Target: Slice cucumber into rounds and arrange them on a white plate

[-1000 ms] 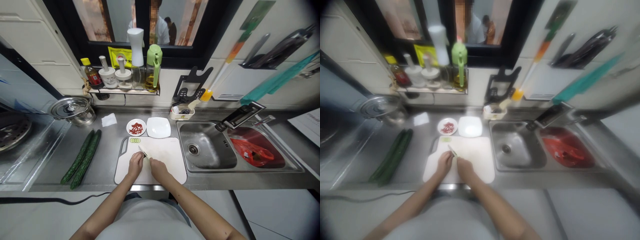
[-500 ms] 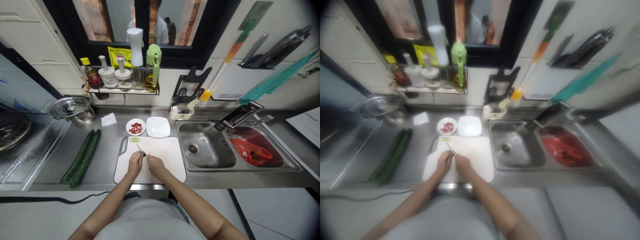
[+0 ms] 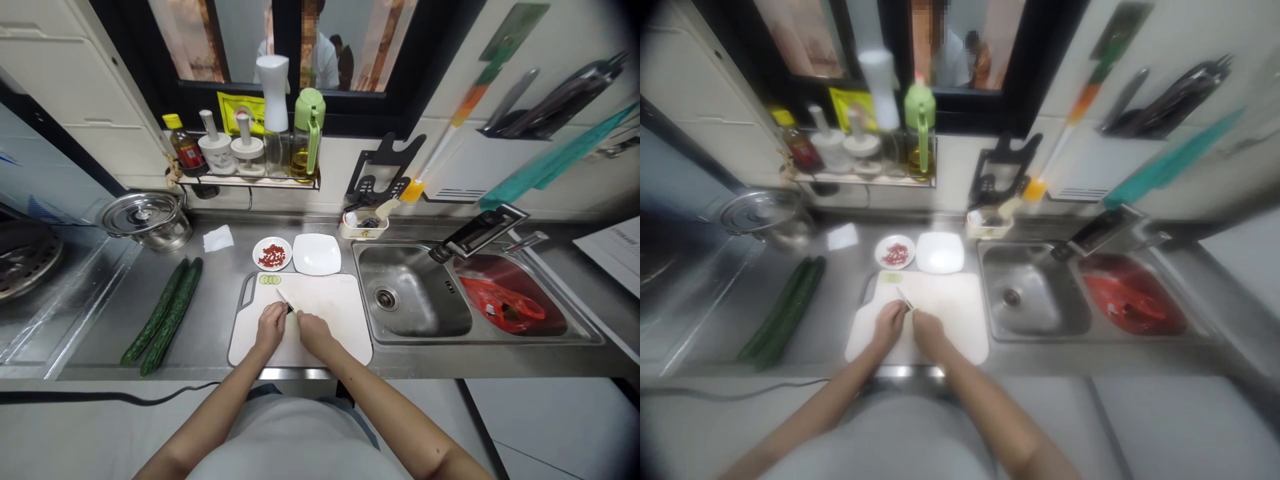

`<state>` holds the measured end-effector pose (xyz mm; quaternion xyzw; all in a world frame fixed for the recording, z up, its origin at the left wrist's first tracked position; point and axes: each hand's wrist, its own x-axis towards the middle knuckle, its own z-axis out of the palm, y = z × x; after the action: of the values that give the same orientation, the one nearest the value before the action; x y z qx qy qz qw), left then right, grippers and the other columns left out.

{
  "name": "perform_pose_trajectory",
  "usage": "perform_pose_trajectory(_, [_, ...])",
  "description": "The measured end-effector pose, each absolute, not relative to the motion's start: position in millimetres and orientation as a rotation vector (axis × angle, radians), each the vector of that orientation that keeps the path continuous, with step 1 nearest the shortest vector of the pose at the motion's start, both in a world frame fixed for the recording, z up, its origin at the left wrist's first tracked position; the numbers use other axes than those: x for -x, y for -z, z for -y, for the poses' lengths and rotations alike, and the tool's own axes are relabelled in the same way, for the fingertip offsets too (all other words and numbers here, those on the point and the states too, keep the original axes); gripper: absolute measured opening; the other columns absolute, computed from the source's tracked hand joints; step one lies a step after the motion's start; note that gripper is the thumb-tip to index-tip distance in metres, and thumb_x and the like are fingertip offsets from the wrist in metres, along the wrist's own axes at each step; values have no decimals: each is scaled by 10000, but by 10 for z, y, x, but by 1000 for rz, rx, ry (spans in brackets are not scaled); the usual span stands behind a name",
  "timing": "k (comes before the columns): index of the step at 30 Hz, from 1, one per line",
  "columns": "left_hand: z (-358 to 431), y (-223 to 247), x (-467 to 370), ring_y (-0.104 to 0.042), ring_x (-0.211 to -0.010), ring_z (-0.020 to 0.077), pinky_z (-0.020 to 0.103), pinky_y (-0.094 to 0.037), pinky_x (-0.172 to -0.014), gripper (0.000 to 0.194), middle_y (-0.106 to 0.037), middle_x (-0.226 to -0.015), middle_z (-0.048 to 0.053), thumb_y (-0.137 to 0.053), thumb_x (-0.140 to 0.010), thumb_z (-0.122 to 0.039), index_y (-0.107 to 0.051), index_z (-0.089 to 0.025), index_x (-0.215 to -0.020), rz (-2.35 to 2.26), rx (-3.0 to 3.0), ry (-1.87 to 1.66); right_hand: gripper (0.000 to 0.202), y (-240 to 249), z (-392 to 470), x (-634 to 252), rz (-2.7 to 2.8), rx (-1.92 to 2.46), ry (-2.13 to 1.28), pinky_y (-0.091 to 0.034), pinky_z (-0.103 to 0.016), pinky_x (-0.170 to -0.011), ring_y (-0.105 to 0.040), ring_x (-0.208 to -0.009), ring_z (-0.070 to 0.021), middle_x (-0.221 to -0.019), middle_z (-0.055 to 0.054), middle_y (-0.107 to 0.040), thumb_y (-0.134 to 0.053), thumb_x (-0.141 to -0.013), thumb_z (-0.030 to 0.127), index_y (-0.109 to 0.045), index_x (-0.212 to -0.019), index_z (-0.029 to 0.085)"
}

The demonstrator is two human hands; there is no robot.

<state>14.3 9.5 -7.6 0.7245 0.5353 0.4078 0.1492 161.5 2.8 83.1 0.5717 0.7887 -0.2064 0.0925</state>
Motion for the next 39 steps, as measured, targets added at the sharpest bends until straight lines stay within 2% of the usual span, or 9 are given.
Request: perform_pose_trajectory(39, [-95, 89, -146, -594, -912, 186, 344, -493, -821, 181, -666, -956, 69, -447, -888, -190, -628, -193, -899, -1539, -2043, -1189, 306, -816, 18, -1702, -2316, -1702, 640, -463, -287, -732, -638, -908, -208, -892, -124, -667, -305, -873, 70, -533, -1070, 125])
